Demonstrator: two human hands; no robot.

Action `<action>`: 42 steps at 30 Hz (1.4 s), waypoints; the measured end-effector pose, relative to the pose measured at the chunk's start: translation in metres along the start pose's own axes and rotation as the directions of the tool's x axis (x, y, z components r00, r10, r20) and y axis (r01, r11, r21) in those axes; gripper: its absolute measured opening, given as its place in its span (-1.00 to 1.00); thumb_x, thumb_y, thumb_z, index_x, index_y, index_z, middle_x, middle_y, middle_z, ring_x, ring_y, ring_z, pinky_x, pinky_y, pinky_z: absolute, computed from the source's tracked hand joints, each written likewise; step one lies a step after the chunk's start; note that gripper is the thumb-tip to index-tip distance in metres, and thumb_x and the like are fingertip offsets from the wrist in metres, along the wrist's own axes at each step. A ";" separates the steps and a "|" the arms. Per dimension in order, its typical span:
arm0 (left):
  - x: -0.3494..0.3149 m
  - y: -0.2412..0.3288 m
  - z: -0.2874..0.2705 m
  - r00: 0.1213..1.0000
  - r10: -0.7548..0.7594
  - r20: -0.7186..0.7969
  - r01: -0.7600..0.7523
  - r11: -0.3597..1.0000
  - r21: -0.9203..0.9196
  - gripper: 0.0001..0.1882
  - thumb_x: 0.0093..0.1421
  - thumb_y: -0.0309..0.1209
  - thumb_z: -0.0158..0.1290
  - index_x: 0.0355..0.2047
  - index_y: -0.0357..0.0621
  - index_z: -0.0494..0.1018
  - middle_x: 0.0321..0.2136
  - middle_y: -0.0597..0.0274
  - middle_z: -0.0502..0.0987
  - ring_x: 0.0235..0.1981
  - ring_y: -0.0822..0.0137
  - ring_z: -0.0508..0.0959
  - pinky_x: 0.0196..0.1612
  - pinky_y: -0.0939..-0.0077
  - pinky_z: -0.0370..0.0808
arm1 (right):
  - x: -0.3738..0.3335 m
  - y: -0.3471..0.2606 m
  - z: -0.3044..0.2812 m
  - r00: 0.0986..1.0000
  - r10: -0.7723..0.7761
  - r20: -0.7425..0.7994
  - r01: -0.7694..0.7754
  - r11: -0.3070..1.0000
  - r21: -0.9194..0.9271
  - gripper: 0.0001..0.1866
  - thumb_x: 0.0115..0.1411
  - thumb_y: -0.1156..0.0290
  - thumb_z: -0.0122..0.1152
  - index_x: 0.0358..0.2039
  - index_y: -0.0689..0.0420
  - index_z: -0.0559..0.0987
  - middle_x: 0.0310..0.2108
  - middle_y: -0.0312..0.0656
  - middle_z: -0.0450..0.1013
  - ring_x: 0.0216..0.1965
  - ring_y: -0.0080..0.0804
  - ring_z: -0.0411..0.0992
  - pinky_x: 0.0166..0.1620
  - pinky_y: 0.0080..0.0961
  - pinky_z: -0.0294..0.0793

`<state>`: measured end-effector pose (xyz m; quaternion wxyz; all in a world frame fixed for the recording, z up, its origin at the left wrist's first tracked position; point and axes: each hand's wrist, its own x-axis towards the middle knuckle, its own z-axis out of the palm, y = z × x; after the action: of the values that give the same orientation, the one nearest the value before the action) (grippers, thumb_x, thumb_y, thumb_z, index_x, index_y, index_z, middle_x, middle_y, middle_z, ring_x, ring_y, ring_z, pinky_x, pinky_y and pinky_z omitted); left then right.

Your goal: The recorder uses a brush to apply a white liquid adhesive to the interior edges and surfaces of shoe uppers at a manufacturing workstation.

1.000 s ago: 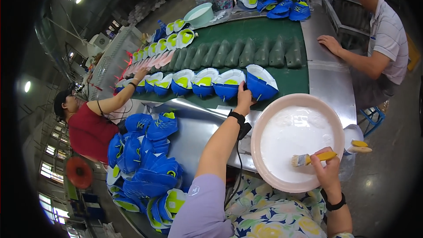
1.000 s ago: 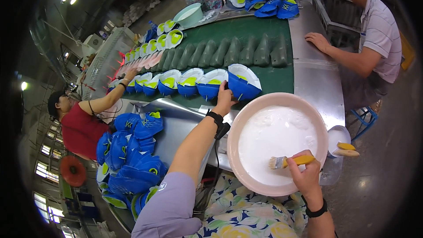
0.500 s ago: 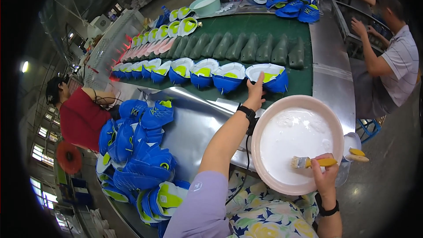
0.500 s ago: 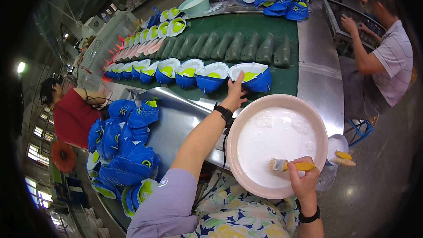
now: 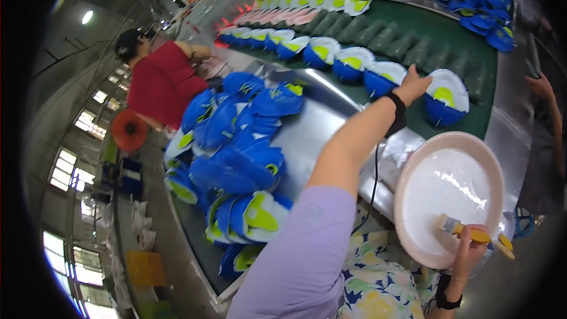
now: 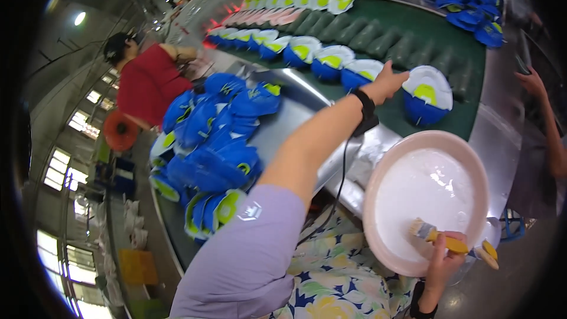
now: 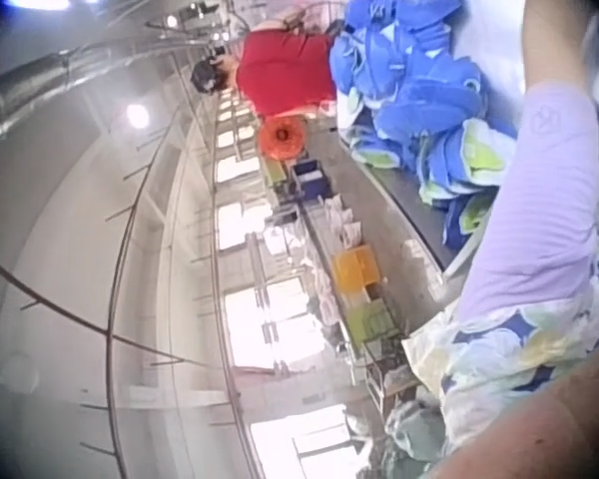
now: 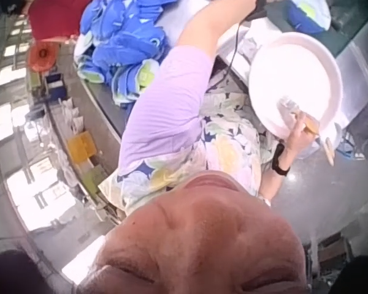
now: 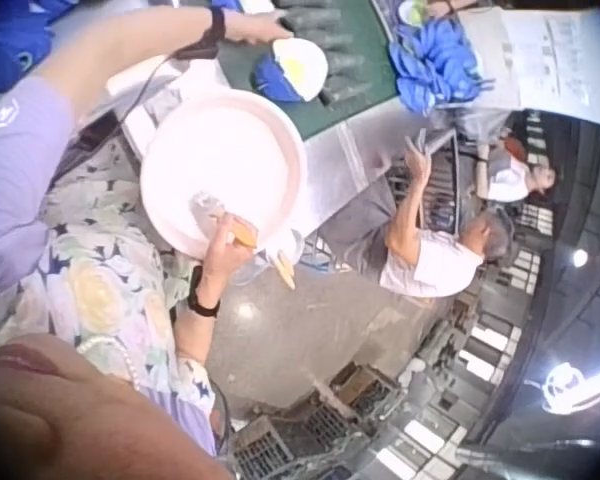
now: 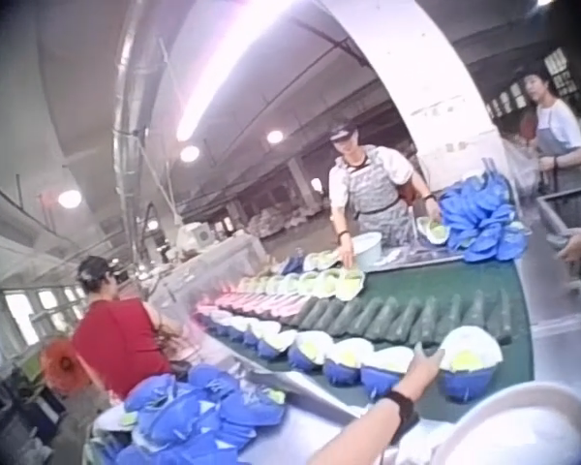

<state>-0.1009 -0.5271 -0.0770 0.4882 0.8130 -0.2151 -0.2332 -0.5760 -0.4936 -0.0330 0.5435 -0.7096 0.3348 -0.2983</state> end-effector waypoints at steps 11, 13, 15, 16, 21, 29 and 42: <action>-0.370 0.066 -0.441 0.982 0.170 -0.080 -0.028 0.556 0.831 -0.24 0.06 -0.61 0.09 0.33 -0.10 0.25 0.10 -0.03 0.50 0.08 0.12 0.55 0.11 0.35 0.48 | 0.006 0.010 0.003 0.989 -0.134 0.057 0.134 0.991 0.013 -0.85 0.37 0.41 0.14 -0.27 0.24 0.47 -0.35 -0.27 0.38 -0.36 -0.57 0.38 -0.22 -0.63 0.36; -0.440 0.028 -0.469 0.982 -0.015 -0.190 0.189 0.220 0.957 0.04 -0.08 -0.53 0.28 0.43 -0.03 0.04 0.26 -0.14 0.31 0.30 -0.11 0.32 0.30 0.20 0.32 | 0.006 0.010 -0.001 0.991 -0.134 0.019 0.133 0.991 0.031 -0.86 0.37 0.42 0.13 -0.27 0.24 0.47 -0.34 -0.26 0.39 -0.36 -0.57 0.38 -0.22 -0.63 0.36; -0.492 -0.016 -0.468 0.978 -0.127 -0.164 0.175 0.082 0.981 0.15 -0.14 -0.42 0.37 0.45 -0.03 -0.02 0.34 -0.16 0.19 0.37 -0.10 0.21 0.36 0.15 0.23 | 0.004 0.004 -0.006 0.992 -0.123 0.023 0.122 0.991 0.056 -0.87 0.33 0.47 0.16 -0.33 0.25 0.48 -0.39 -0.24 0.43 -0.36 -0.56 0.40 -0.23 -0.60 0.36; -0.483 -0.035 -0.451 0.993 -0.053 -0.104 0.116 0.373 0.921 0.16 -0.15 -0.40 0.38 0.44 -0.03 -0.01 0.36 -0.15 0.16 0.38 -0.08 0.19 0.37 0.16 0.22 | 0.007 0.001 -0.001 0.993 -0.121 -0.002 0.121 0.992 0.036 -0.87 0.33 0.47 0.16 -0.33 0.25 0.48 -0.39 -0.24 0.43 -0.36 -0.56 0.40 -0.23 -0.60 0.36; -0.394 -0.020 -0.336 0.957 -0.017 0.289 -0.174 0.765 0.620 -0.03 -0.11 -0.38 0.31 0.36 -0.03 0.18 0.24 -0.15 0.34 0.26 -0.07 0.36 0.31 0.24 0.31 | 0.002 0.004 -0.001 0.991 -0.133 -0.019 0.133 0.991 -0.027 -0.87 0.23 0.48 0.25 -0.39 0.23 0.49 -0.51 -0.23 0.44 -0.44 -0.52 0.40 -0.29 -0.58 0.38; -0.238 -0.033 -0.265 0.975 0.170 0.146 -0.221 0.639 0.736 -0.62 0.04 -0.39 0.15 -0.08 -0.05 0.59 -0.23 -0.12 0.64 -0.14 -0.14 0.62 -0.02 0.16 0.55 | -0.007 -0.014 0.006 0.973 -0.206 -0.103 0.200 0.977 -0.069 -0.84 0.13 0.51 0.35 -0.47 0.25 0.51 -0.53 -0.18 0.49 -0.51 -0.45 0.46 -0.38 -0.54 0.43; -0.278 -0.042 -0.244 0.590 0.550 0.592 -0.715 0.016 0.698 -0.21 -0.12 -0.68 0.09 0.22 0.00 0.35 0.26 0.06 0.30 0.27 -0.03 0.31 0.26 0.05 0.24 | 0.006 -0.013 0.002 0.986 -0.162 -0.048 0.154 0.979 -0.137 -0.85 0.20 0.45 0.30 -0.41 0.26 0.54 -0.51 -0.17 0.52 -0.46 -0.43 0.49 -0.34 -0.46 0.43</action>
<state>-0.1740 -0.1795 0.0332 -0.0063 0.7264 -0.6789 0.1067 -0.5693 -0.4949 -0.0203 0.4597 -0.7593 0.3125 -0.3384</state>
